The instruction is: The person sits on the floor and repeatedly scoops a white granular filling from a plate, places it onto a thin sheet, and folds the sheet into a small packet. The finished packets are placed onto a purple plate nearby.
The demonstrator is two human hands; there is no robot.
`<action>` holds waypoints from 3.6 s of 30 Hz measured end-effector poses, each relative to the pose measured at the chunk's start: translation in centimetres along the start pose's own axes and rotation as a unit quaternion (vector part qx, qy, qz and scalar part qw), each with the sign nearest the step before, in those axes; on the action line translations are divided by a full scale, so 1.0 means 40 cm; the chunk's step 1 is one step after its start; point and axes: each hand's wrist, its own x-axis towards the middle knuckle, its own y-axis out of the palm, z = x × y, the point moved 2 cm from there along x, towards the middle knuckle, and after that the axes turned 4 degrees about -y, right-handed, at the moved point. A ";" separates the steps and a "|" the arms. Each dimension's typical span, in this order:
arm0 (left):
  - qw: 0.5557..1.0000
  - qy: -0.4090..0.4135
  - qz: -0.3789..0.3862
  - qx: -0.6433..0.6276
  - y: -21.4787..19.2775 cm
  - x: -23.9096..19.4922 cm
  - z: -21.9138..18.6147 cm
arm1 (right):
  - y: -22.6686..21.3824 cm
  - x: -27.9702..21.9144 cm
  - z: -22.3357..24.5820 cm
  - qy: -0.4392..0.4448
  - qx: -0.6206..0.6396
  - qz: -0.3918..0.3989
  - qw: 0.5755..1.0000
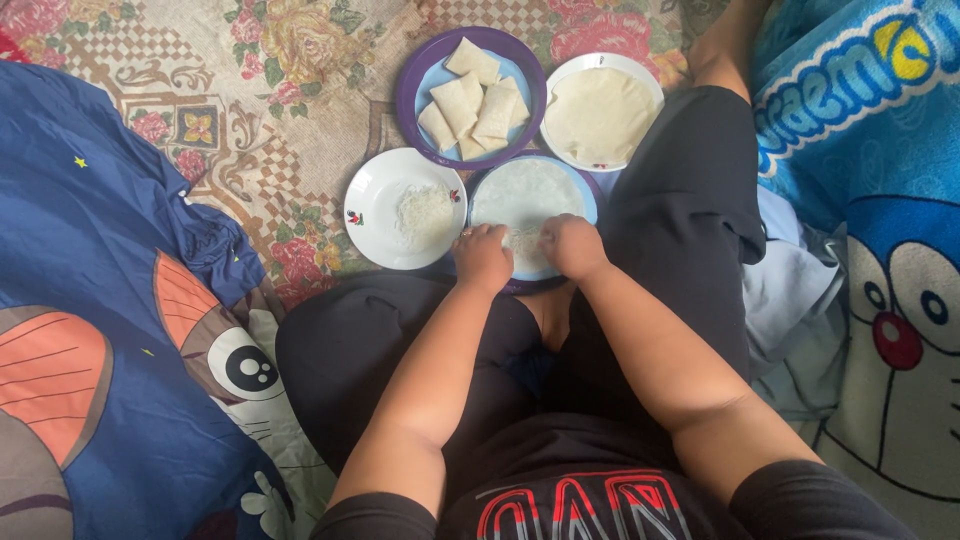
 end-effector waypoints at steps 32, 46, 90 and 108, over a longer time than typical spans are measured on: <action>1.000 0.006 -0.029 0.001 -0.043 -0.010 -0.004 | 0.033 -0.004 0.070 -0.093 -0.116 -0.132 0.980; 0.897 -0.389 0.111 -0.178 -0.055 0.134 0.358 | 0.037 0.125 0.310 -0.109 -0.082 -0.027 0.990; 0.918 -0.312 0.185 -0.161 0.302 0.282 0.629 | 0.150 0.293 0.332 -0.150 -0.055 0.031 0.987; 0.880 -0.287 -0.027 -0.376 -0.149 0.080 0.286 | -0.057 0.250 0.438 -0.059 0.364 0.035 0.929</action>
